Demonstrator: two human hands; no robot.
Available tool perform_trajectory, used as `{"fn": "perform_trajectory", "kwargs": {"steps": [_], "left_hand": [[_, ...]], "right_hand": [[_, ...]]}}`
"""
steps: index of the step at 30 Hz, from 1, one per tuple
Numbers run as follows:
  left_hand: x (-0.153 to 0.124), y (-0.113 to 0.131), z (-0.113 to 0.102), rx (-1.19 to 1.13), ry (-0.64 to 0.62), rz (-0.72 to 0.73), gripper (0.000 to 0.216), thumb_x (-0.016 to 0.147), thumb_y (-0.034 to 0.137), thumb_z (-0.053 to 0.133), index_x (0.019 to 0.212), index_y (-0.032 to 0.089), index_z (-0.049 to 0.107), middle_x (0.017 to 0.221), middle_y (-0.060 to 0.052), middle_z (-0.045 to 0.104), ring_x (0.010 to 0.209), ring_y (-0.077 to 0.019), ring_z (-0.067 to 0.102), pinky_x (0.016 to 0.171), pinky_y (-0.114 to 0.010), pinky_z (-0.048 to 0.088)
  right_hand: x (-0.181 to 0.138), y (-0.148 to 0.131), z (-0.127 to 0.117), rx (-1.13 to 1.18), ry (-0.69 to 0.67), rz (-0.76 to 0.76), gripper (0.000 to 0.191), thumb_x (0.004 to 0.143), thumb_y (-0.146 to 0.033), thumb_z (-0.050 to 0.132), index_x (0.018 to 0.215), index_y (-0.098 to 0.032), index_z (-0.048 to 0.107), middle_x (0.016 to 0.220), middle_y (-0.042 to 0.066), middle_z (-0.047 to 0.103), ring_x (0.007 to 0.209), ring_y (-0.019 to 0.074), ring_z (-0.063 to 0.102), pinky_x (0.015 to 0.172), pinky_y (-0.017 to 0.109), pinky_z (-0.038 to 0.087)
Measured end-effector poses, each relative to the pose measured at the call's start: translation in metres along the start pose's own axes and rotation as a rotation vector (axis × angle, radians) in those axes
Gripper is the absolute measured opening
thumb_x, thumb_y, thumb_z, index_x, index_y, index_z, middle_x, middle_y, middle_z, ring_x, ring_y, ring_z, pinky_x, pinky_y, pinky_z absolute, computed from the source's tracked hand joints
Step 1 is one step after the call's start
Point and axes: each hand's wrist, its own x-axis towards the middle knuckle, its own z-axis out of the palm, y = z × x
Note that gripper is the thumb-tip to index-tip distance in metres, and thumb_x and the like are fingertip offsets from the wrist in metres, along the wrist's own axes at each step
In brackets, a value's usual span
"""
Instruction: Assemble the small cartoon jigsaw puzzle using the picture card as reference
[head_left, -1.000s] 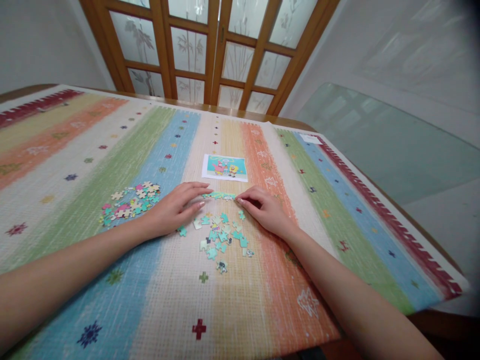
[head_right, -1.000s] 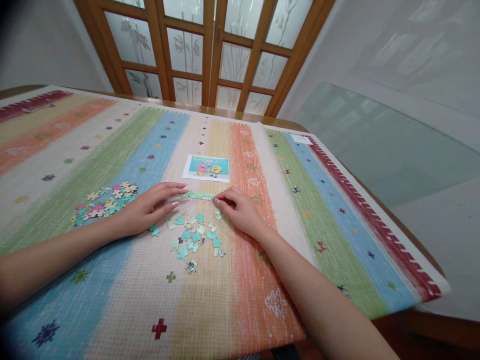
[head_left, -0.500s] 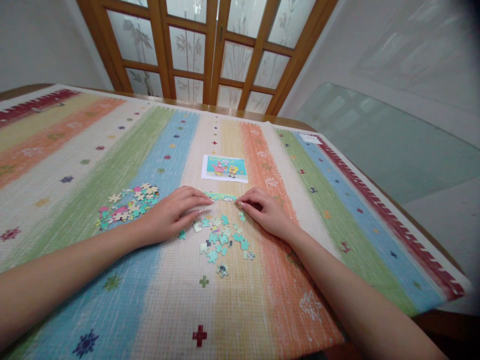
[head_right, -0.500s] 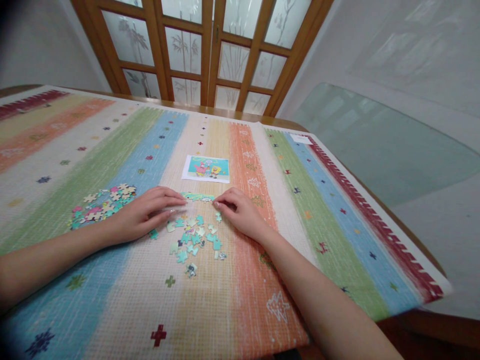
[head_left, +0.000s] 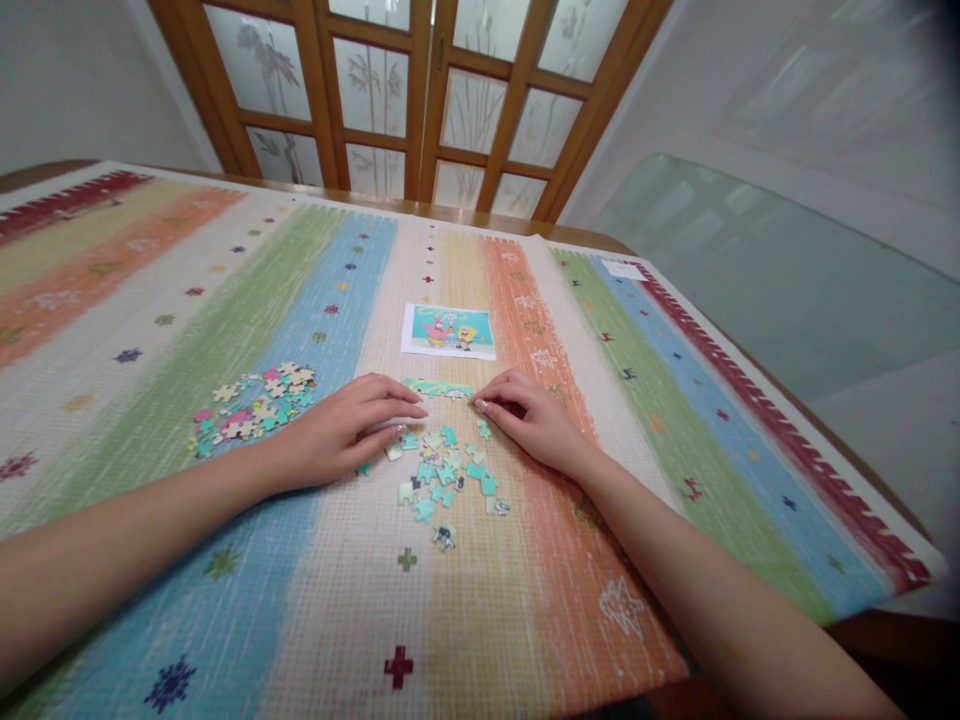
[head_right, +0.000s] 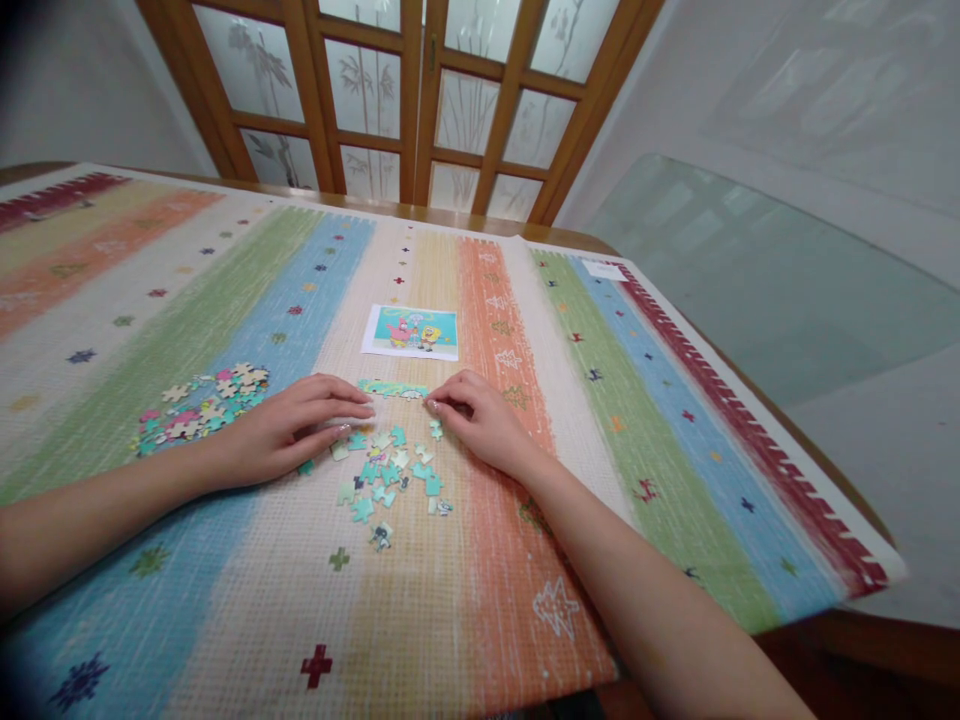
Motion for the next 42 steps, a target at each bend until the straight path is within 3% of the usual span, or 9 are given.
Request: {"fn": "perform_trajectory", "kwargs": {"steps": [7,13,23,30,37,42], "left_hand": [[-0.001,-0.001,0.001,-0.015,-0.007,0.004,0.03,0.106,0.023,0.048,0.132,0.027,0.061,0.13,-0.008,0.061,0.123,-0.0204,0.055,0.107,-0.04,0.045],[-0.001,-0.004,0.003,-0.026,0.01,0.024,0.03,0.105,0.022,0.049,0.132,0.026,0.062,0.13,-0.008,0.061,0.123,-0.02,0.056,0.106,-0.039,0.046],[-0.001,-0.003,0.002,-0.027,0.011,0.016,0.03,0.105,0.022,0.048,0.132,0.027,0.062,0.129,-0.008,0.062,0.122,-0.0208,0.057,0.105,-0.04,0.047],[-0.002,-0.003,0.002,-0.031,0.006,0.009,0.03,0.105,0.022,0.048,0.131,0.027,0.063,0.13,-0.008,0.061,0.122,-0.0205,0.056,0.105,-0.041,0.047],[-0.002,-0.002,0.001,-0.025,0.007,0.004,0.029,0.106,0.024,0.047,0.129,0.026,0.064,0.129,-0.009,0.061,0.122,-0.021,0.056,0.105,-0.041,0.047],[-0.002,-0.002,0.002,-0.028,0.0,0.001,0.029,0.105,0.023,0.048,0.129,0.026,0.064,0.13,-0.009,0.061,0.122,-0.0206,0.057,0.105,-0.04,0.047]], "right_hand": [[-0.001,0.002,0.001,0.002,0.008,-0.021,0.014,0.096,-0.027,0.059,0.098,-0.023,0.073,0.096,0.008,0.067,0.092,0.0207,0.064,0.084,0.039,0.051],[-0.003,0.009,0.003,0.075,0.052,0.018,0.037,0.091,-0.012,0.049,0.124,-0.023,0.063,0.101,0.008,0.069,0.09,0.0198,0.065,0.083,0.038,0.052],[-0.003,0.008,0.001,0.073,0.03,0.014,0.034,0.089,-0.012,0.05,0.12,-0.021,0.062,0.102,0.008,0.067,0.091,0.0193,0.064,0.082,0.037,0.052],[-0.004,0.003,-0.02,-0.007,-0.146,0.015,0.014,0.093,-0.024,0.06,0.103,-0.022,0.069,0.102,0.007,0.062,0.084,0.0183,0.061,0.075,0.035,0.052],[-0.005,0.003,-0.026,-0.018,-0.259,-0.023,0.019,0.086,-0.032,0.076,0.103,-0.025,0.072,0.109,0.006,0.058,0.102,0.0217,0.059,0.093,0.041,0.05],[-0.004,0.005,-0.023,0.034,-0.257,-0.011,0.014,0.086,-0.03,0.077,0.097,-0.023,0.072,0.106,0.005,0.058,0.101,0.0207,0.059,0.093,0.04,0.049]]}}
